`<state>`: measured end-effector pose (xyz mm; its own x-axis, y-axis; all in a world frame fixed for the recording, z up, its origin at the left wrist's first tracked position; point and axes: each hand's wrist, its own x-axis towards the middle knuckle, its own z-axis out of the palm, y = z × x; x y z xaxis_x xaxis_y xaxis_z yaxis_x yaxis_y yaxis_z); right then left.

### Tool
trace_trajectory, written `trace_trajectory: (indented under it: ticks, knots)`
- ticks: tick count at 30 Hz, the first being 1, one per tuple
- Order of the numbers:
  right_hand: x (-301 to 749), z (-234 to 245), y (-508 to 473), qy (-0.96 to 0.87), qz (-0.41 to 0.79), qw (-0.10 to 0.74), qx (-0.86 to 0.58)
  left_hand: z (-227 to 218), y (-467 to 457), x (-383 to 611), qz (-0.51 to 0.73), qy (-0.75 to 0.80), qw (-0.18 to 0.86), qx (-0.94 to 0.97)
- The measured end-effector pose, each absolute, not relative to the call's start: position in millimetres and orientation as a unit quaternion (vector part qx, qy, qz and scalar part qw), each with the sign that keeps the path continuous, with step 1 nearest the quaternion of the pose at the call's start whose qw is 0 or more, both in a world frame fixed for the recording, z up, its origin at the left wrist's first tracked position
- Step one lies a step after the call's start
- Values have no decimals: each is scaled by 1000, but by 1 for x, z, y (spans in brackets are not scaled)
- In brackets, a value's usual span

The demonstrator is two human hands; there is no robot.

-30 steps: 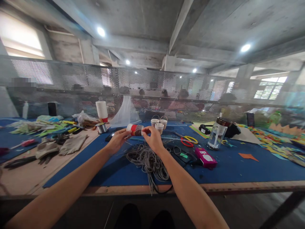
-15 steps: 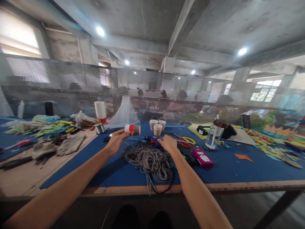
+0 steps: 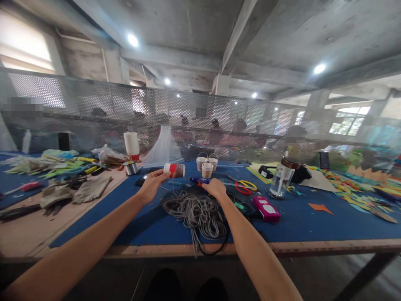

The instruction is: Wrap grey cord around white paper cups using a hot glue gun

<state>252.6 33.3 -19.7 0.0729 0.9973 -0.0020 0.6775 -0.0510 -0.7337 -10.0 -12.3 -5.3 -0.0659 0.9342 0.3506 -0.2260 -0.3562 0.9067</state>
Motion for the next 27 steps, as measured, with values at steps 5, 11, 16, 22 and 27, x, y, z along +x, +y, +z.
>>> trace_trajectory:
  ticks: [5, 11, 16, 22, 27]
  knots:
    - [254, -19, 33, -564, 445, 365, -592, -6, -9, -12, 653, 350, 456, 493]
    - [253, -11, 25, -499, 581, 425, -483, -5, -3, -20, 689, 358, 456, 435]
    - [247, -1, 14, -467, 637, 497, -359, -2, -5, -22, 707, 366, 449, 406]
    - [233, 4, -2, -566, 504, 555, -342, -3, -7, -19, 687, 390, 433, 434]
    - [223, 7, -13, -633, 389, 590, -316, -3, -10, -16, 668, 403, 428, 456]
